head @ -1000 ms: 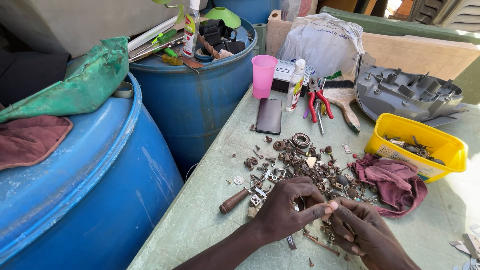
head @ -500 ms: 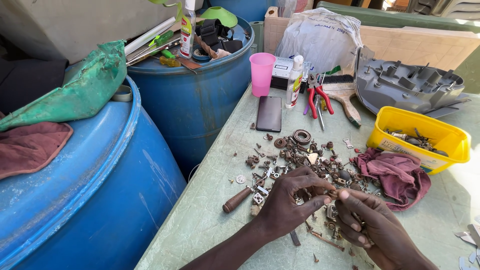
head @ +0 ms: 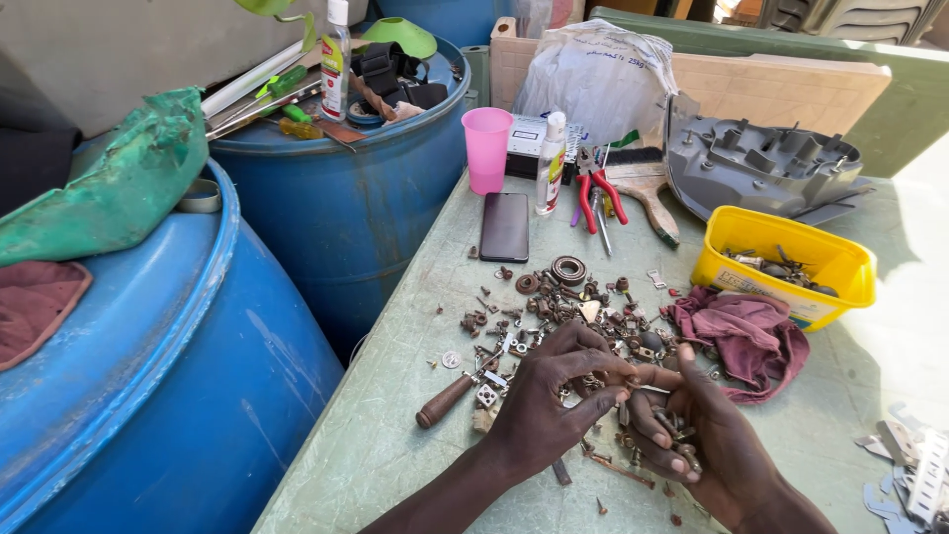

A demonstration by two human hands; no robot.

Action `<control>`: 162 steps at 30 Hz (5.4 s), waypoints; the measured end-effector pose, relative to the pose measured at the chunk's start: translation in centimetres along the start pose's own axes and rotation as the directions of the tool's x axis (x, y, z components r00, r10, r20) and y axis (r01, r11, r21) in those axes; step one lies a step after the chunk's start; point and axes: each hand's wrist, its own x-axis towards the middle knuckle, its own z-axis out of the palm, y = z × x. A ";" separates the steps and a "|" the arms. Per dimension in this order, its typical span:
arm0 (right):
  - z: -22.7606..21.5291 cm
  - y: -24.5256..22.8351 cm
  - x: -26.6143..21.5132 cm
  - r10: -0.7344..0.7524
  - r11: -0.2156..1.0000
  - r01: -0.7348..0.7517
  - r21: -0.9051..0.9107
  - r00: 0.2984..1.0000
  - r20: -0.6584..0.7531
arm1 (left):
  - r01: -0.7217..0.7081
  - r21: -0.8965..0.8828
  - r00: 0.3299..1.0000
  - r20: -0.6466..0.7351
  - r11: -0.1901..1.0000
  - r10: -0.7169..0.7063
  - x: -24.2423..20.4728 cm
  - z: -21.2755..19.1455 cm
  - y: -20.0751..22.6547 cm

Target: Sorting through a pile of small metal hardware and salvaged components on a workbench.

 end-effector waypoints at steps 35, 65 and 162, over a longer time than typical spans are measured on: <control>-5.2 -7.2 16.1 -0.452 0.443 0.202 -0.873 0.892 -0.023 | 0.387 0.260 0.866 -0.432 0.885 -0.252 2.3 -9.3 -4.5; 0.5 -5.0 18.2 -0.441 0.652 0.265 -0.710 0.895 -0.071 | 0.314 0.043 0.947 -0.088 0.948 -0.310 7.1 -8.2 -11.6; 7.8 1.2 15.2 -0.018 0.979 0.022 -0.203 1.000 0.020 | 0.136 -0.912 0.786 -0.138 0.387 -0.603 6.9 -8.6 -16.1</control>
